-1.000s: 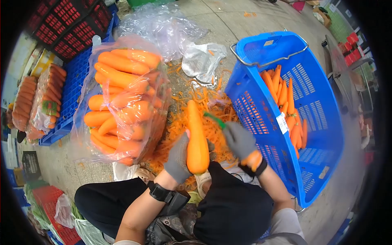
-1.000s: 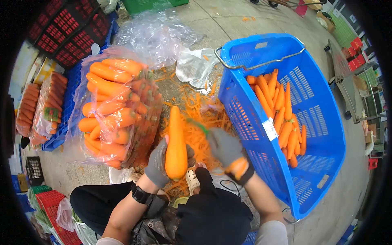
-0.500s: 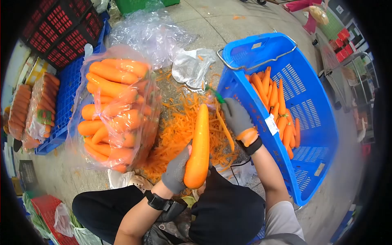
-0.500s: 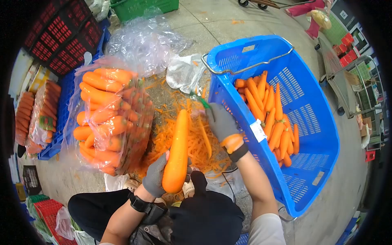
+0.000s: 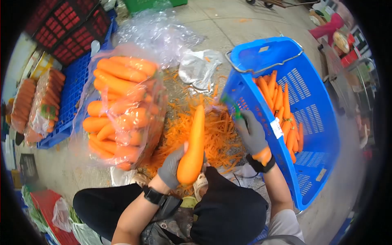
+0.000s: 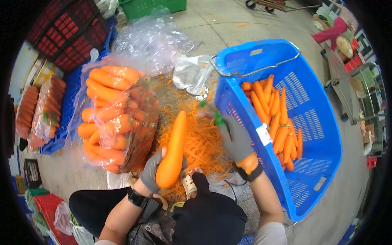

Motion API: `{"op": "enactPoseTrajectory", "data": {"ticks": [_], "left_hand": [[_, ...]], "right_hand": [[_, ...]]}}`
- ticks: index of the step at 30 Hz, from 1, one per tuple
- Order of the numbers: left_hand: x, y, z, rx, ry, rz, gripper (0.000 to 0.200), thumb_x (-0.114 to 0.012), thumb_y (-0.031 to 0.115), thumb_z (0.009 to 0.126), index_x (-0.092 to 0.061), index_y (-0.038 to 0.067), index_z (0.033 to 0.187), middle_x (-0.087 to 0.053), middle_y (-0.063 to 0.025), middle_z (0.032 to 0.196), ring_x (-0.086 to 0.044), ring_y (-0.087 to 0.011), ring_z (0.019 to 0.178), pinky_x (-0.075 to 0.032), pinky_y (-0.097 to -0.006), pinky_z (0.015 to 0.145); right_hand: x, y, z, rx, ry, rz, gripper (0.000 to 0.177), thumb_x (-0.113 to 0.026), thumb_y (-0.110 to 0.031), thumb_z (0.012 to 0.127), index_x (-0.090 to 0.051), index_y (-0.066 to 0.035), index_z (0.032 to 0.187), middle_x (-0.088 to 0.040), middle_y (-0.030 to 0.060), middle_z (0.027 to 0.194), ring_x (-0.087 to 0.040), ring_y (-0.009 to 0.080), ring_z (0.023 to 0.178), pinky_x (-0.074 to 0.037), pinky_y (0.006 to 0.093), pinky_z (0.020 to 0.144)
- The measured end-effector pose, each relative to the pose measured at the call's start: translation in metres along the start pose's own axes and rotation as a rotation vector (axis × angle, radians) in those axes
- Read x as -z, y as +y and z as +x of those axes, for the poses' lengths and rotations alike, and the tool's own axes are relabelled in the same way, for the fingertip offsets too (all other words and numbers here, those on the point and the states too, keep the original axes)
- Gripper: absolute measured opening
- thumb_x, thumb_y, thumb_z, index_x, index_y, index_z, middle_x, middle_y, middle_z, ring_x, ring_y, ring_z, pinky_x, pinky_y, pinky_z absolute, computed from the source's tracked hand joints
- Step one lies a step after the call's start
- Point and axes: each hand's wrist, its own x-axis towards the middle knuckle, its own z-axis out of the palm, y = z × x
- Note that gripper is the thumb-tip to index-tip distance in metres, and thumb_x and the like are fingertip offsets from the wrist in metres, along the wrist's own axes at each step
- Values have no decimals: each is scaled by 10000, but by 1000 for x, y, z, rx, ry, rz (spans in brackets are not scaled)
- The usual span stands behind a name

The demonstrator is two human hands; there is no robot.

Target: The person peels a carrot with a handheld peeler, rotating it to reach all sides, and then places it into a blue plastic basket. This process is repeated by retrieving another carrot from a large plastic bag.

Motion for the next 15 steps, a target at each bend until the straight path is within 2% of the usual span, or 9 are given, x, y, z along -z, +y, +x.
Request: {"op": "enactPoseTrajectory", "data": {"ticks": [2, 3, 5, 6, 8, 11, 15], "left_hand": [[4, 3, 8, -46, 31, -22, 550, -464, 482, 882, -454, 29, 1193, -574, -168, 1010, -576, -279, 892, -484, -439, 760], [8, 5, 14, -39, 53, -103, 559, -460, 490, 882, -446, 30, 1199, -572, -162, 1001, -574, -276, 883, -482, -437, 768], [10, 3, 19, -49, 81, -163, 554, -435, 489, 895, -427, 40, 1219, -553, -146, 993, -560, -269, 878, -473, -428, 799], [8, 1, 19, -48, 80, -164, 554, -435, 489, 895, -427, 40, 1219, -553, -146, 993, -560, -269, 878, -473, -428, 799], [-2, -3, 18, -95, 61, -191, 539, -449, 472, 895, -421, 52, 1231, -528, -124, 968, -537, -253, 867, -462, -407, 802], [4, -13, 23, -147, 92, -251, 527, -471, 455, 892, -412, 72, 1249, -502, -104, 938, -516, -238, 856, -447, -395, 800], [12, -9, 26, -107, 47, -303, 526, -488, 444, 886, -410, 77, 1254, -489, -86, 904, -500, -225, 828, -436, -384, 794]], "right_hand": [[11, -16, -27, 345, -394, 60, 245, -617, -98, 772, -586, -60, 1012, -591, 122, 851, -584, 302, 740, -471, 351, 636], [10, -21, -37, 347, -396, 64, 245, -617, -98, 772, -586, -60, 1012, -591, 122, 851, -584, 302, 740, -471, 351, 636], [5, -30, -53, 525, -531, 85, 280, -633, -72, 735, -583, -70, 1011, -580, 104, 846, -582, 292, 721, -468, 342, 604], [0, -27, -58, 524, -532, 84, 280, -633, -72, 735, -583, -70, 1011, -580, 104, 846, -582, 292, 721, -468, 342, 604], [-12, -19, -62, 551, -463, 22, 309, -673, -177, 722, -583, -134, 1015, -578, 47, 835, -589, 231, 675, -462, 316, 541], [-18, -20, -62, 667, -395, 12, 317, -682, -176, 710, -584, -141, 1009, -577, 29, 816, -587, 218, 653, -451, 312, 507], [-19, -19, -63, 707, -393, 24, 323, -687, -174, 702, -584, -157, 1007, -577, 14, 799, -585, 210, 636, -447, 316, 496]]}}
